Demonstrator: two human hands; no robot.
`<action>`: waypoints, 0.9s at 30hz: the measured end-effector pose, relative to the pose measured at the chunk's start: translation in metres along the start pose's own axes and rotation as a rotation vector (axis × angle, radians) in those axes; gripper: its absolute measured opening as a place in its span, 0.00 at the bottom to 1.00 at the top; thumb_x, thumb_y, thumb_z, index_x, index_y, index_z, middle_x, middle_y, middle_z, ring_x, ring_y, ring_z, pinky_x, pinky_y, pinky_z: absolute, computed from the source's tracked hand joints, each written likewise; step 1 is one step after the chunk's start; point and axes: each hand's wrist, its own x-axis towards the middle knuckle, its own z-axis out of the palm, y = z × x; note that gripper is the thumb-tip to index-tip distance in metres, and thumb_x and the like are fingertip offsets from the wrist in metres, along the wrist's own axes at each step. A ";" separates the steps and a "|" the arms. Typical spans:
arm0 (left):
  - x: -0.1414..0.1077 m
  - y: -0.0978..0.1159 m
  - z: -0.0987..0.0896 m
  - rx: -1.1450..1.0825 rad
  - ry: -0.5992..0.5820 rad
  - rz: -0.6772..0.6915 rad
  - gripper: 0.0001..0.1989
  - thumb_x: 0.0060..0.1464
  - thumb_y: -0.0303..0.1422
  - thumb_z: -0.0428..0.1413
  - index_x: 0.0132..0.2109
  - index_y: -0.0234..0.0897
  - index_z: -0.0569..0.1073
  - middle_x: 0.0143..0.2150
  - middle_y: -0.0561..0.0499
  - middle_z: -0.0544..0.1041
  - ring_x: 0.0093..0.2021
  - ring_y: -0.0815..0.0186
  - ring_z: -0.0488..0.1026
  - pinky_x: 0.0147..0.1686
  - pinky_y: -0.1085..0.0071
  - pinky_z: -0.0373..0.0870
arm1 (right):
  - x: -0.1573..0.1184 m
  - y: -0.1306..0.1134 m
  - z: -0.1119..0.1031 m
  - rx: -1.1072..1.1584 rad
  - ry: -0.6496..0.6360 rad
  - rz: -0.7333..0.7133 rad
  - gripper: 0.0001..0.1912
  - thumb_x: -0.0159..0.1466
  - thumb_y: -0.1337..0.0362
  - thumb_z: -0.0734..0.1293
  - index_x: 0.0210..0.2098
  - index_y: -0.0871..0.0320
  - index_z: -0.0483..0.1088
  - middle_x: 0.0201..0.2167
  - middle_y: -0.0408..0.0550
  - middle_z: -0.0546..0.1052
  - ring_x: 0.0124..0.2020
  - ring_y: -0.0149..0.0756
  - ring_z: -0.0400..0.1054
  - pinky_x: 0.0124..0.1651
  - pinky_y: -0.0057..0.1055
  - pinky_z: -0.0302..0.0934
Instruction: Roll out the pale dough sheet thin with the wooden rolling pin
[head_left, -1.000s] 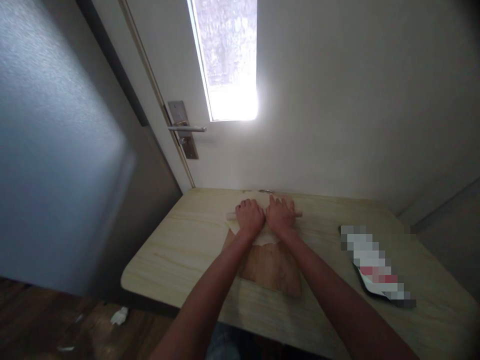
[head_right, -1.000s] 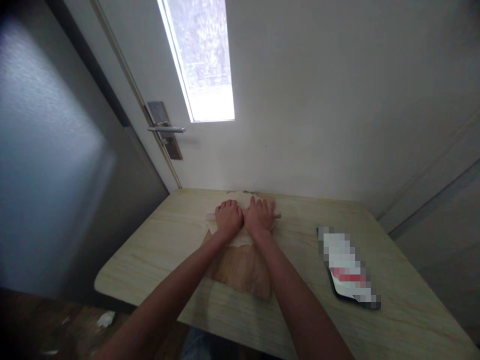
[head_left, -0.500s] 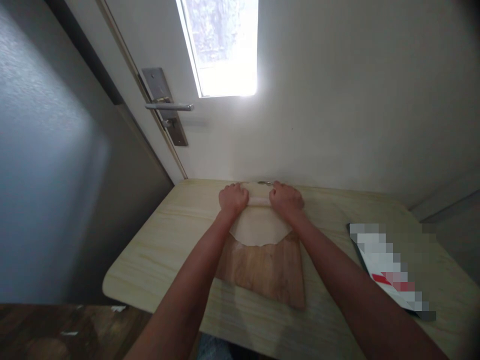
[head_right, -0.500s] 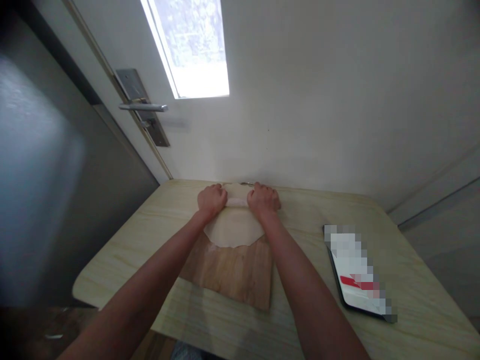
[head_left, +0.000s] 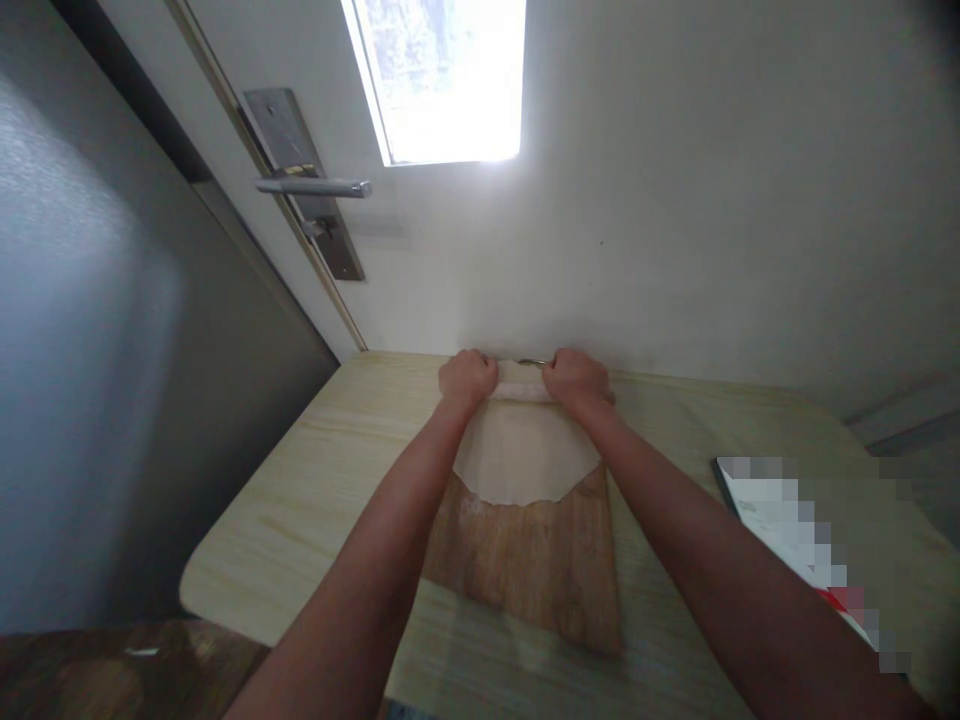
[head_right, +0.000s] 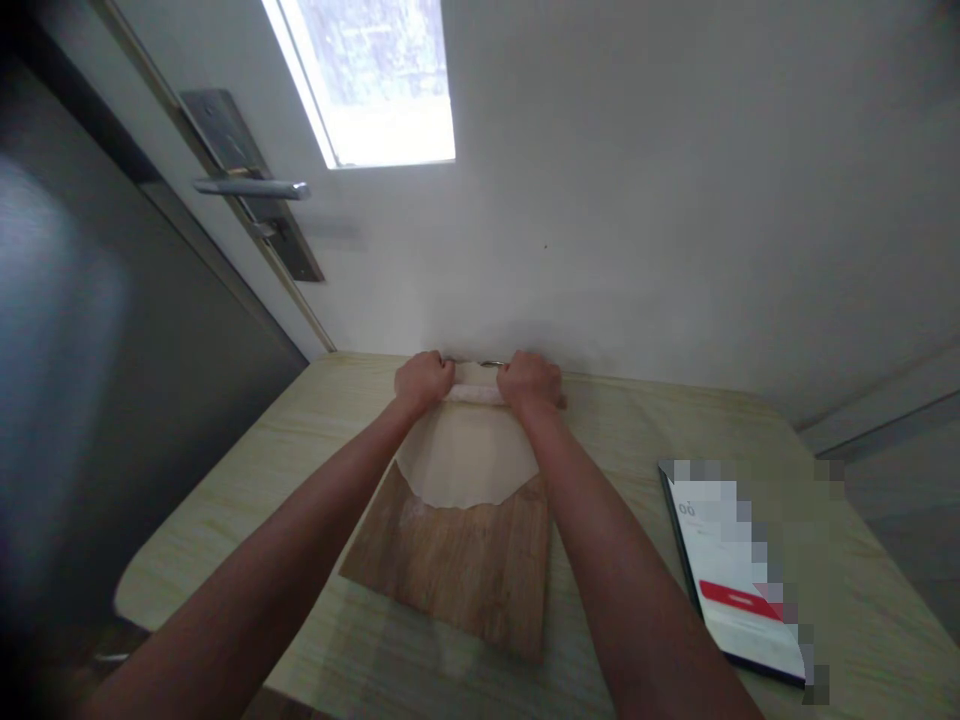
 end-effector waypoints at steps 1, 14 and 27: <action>0.000 0.000 0.000 0.005 -0.006 0.006 0.22 0.53 0.37 0.38 0.42 0.31 0.72 0.41 0.39 0.74 0.41 0.56 0.71 0.37 0.64 0.66 | 0.001 0.000 0.000 0.000 -0.001 0.001 0.20 0.59 0.62 0.54 0.40 0.65 0.71 0.38 0.60 0.74 0.39 0.44 0.68 0.37 0.35 0.58; -0.022 0.002 -0.014 0.040 -0.080 -0.003 0.20 0.53 0.36 0.39 0.48 0.31 0.65 0.44 0.38 0.71 0.46 0.52 0.68 0.40 0.59 0.65 | -0.020 0.001 0.001 -0.021 0.030 -0.085 0.19 0.60 0.64 0.52 0.40 0.63 0.70 0.38 0.57 0.74 0.42 0.41 0.65 0.47 0.40 0.50; -0.065 0.001 -0.036 0.076 -0.230 -0.012 0.23 0.55 0.36 0.35 0.51 0.31 0.63 0.51 0.37 0.67 0.51 0.53 0.63 0.44 0.56 0.62 | -0.069 0.006 0.007 -0.056 0.197 -0.148 0.22 0.62 0.63 0.48 0.41 0.63 0.70 0.43 0.57 0.72 0.46 0.43 0.61 0.48 0.40 0.47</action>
